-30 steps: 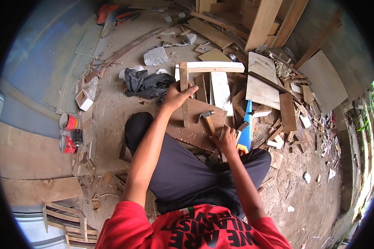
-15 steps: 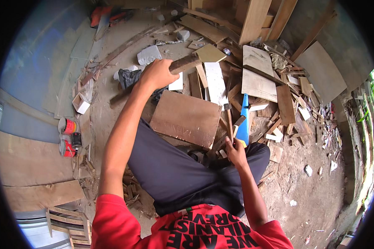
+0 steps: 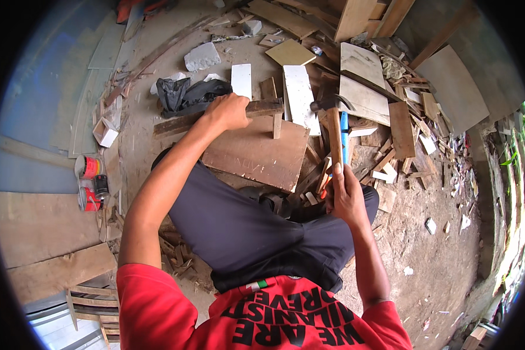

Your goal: The person sits on the floor and uses a hammer to drive nails into small wooden pieces, assembling them into a rectangular frame. They repeatedly position the wood, hammer the nails, and inspect the joints.

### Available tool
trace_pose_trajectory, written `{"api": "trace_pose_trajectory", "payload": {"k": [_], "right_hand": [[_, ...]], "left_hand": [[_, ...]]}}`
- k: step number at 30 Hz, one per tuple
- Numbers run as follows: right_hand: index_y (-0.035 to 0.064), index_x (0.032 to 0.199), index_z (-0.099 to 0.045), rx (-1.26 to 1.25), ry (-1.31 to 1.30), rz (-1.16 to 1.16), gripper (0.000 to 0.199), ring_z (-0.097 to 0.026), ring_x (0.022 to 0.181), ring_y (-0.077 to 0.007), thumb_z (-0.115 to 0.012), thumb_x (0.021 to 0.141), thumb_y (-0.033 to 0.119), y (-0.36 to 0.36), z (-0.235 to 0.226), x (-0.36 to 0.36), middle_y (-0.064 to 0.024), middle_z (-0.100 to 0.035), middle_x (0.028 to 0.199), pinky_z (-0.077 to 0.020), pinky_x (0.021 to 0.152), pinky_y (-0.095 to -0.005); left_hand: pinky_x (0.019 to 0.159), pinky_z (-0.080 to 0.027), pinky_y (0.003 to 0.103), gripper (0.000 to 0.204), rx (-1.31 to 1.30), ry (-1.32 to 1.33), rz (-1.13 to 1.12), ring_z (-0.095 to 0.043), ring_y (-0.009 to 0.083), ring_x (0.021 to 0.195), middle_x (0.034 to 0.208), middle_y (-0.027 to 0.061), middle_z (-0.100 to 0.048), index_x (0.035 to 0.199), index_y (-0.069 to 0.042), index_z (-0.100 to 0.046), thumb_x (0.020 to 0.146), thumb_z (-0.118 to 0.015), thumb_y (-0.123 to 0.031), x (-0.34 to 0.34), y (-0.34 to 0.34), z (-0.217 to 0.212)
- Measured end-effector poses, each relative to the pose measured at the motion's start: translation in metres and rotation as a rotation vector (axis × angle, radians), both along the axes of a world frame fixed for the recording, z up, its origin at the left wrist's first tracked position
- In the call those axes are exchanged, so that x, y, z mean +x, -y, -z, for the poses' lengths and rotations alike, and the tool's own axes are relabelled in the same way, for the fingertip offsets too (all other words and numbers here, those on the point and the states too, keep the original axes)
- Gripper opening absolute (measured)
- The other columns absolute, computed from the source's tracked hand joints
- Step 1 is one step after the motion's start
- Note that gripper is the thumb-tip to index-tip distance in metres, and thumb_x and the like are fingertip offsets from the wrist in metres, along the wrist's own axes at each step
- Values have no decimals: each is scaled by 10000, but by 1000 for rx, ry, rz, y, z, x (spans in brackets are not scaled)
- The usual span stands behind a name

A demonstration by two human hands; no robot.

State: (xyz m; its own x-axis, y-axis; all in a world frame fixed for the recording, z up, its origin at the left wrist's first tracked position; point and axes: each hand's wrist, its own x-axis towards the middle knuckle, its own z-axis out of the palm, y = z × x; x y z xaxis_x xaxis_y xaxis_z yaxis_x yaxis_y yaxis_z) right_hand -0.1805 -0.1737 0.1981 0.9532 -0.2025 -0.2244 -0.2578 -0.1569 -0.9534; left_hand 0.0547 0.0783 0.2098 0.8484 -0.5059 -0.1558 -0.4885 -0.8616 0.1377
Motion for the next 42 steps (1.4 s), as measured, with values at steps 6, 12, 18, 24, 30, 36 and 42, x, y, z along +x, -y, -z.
{"api": "trace_pose_trajectory", "payload": {"k": [6,12,18,24,30,36,42], "right_hand": [[-31,926,-485,-514,196,-202,337,-551,546,-469,-456,1048,282,-5,-40,36,-245,-543,589,-408,504,-478],[-50,895,-472,-619,239,-327,305,-557,581,-503,-520,1015,226,-13,-62,64,-273,-539,561,-421,514,-528],[-45,925,-492,-646,189,-404,269,-615,557,-437,-499,1022,206,-7,-78,73,-251,-576,580,-443,511,-508],[-14,1047,-531,-414,588,-185,431,-351,481,-21,-364,1071,383,-23,-158,85,37,-433,632,-276,426,-202],[-31,1000,-469,-622,413,-346,321,-479,503,-285,-414,1042,282,4,-61,74,-144,-533,623,-381,464,-388],[-19,933,-460,-643,149,-399,269,-569,644,-513,-506,1019,232,-1,-67,54,-269,-553,613,-416,529,-525],[-29,919,-510,-634,201,-349,312,-537,562,-365,-487,1036,260,-1,-62,63,-197,-535,595,-405,523,-448]], "left_hand": [[813,-537,490,438,-17,30,-2,-667,418,934,955,255,-690,1005,43,-657,759,-733,-310,10,-24,18],[796,-543,484,458,22,33,20,-681,405,895,927,244,-697,1009,41,-652,772,-718,-346,3,-17,17],[777,-551,487,420,-22,38,15,-686,413,878,911,248,-699,979,41,-661,774,-722,-320,-4,-14,14],[790,-554,489,366,-24,-1,-17,-685,424,890,934,259,-696,971,37,-667,781,-731,-269,-3,-16,12],[816,-551,489,390,-23,-31,16,-681,417,928,979,270,-688,996,35,-664,781,-727,-284,-4,1,6],[776,-557,492,399,-67,25,39,-687,419,873,909,277,-687,988,68,-651,762,-712,-256,4,-13,22],[743,-565,476,366,-54,7,47,-691,411,858,894,271,-688,950,54,-669,750,-723,-247,2,-3,18]]}}
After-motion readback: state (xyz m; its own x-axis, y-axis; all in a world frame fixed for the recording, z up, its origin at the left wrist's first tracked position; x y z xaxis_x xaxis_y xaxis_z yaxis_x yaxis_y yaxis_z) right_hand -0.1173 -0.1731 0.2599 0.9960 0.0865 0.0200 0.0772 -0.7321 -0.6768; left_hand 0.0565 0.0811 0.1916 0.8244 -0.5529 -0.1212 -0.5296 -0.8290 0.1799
